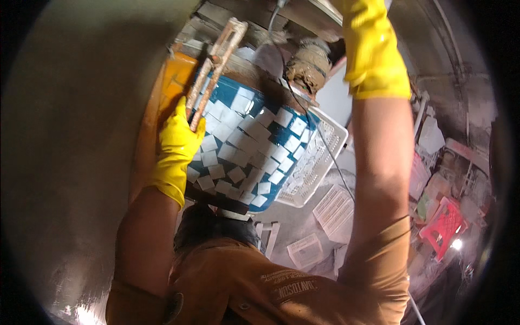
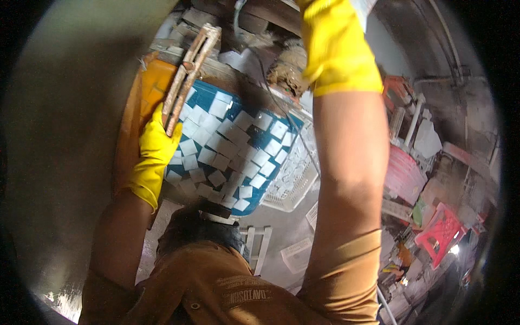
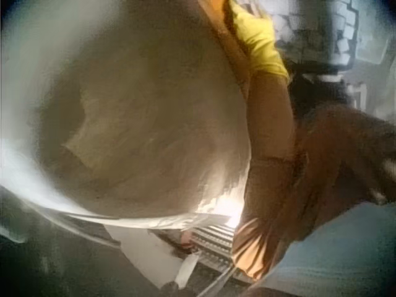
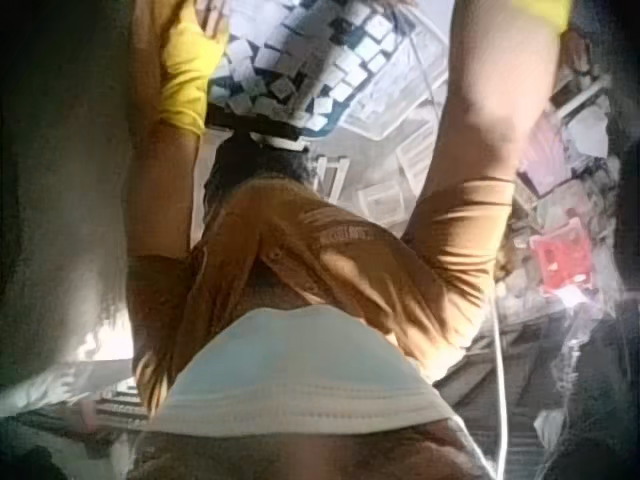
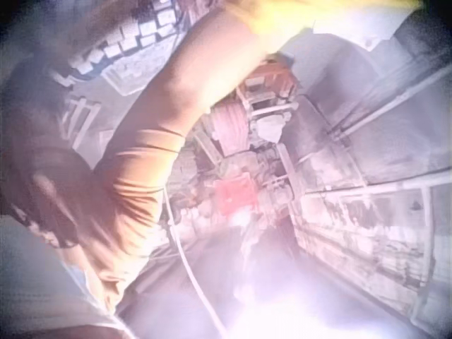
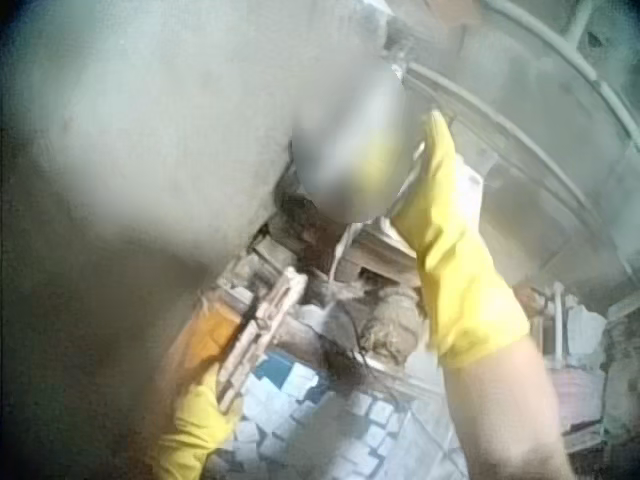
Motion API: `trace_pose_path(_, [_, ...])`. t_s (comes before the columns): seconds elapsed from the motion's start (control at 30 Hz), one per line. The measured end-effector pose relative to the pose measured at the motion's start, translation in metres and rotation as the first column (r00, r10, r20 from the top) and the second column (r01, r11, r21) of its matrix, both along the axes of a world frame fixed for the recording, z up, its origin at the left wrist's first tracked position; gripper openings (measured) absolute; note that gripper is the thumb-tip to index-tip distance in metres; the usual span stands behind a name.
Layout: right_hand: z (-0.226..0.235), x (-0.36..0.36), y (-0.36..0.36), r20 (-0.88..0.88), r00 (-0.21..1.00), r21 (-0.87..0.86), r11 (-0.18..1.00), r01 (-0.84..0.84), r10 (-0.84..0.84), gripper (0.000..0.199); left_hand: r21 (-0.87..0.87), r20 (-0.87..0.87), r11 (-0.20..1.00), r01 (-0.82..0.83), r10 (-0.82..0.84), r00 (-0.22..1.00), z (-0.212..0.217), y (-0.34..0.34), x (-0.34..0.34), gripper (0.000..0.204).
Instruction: The person operates a roller conveyor in a factory, repeatedly opening and closing a metal gate to allow small white tiles to pass through. They also use a metal bar to adjust tiles in a blue tray and move the tray between locations.
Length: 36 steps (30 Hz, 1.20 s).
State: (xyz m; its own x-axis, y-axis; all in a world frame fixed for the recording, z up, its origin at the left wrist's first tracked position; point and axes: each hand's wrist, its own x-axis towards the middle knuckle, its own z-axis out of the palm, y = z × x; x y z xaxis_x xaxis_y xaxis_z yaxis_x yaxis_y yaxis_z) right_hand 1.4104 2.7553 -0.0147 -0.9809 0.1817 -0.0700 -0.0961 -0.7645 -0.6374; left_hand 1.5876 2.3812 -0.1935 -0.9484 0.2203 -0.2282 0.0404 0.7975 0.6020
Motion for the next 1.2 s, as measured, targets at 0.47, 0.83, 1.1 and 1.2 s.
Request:
trace_pose_path(0.47, [0.001,0.514,-0.094,0.913,0.399,0.211,0.736,-0.644,0.087,0.033,-0.165,-0.11,0.984,0.063,-0.082,0.991,-0.014,-0.005,-0.002,0.072])
trace_pose_path(0.83, [0.062,0.519,-0.112,0.953,0.103,0.145,0.131,-0.981,-0.283,0.056,-0.183,-0.056,0.981,0.066,-0.077,0.995,-0.01,-0.006,-0.003,0.072])
trace_pose_path(1.1, [0.06,0.478,-0.122,0.94,0.109,0.139,0.072,-0.988,-0.325,0.063,-0.18,0.011,0.982,0.063,-0.062,0.998,-0.011,-0.008,-0.005,0.072])
trace_pose_path(1.2, [0.061,0.463,-0.12,0.949,0.072,0.112,0.115,-0.987,-0.306,0.063,-0.177,0.045,0.982,0.061,-0.054,0.998,-0.001,-0.008,-0.006,0.072])
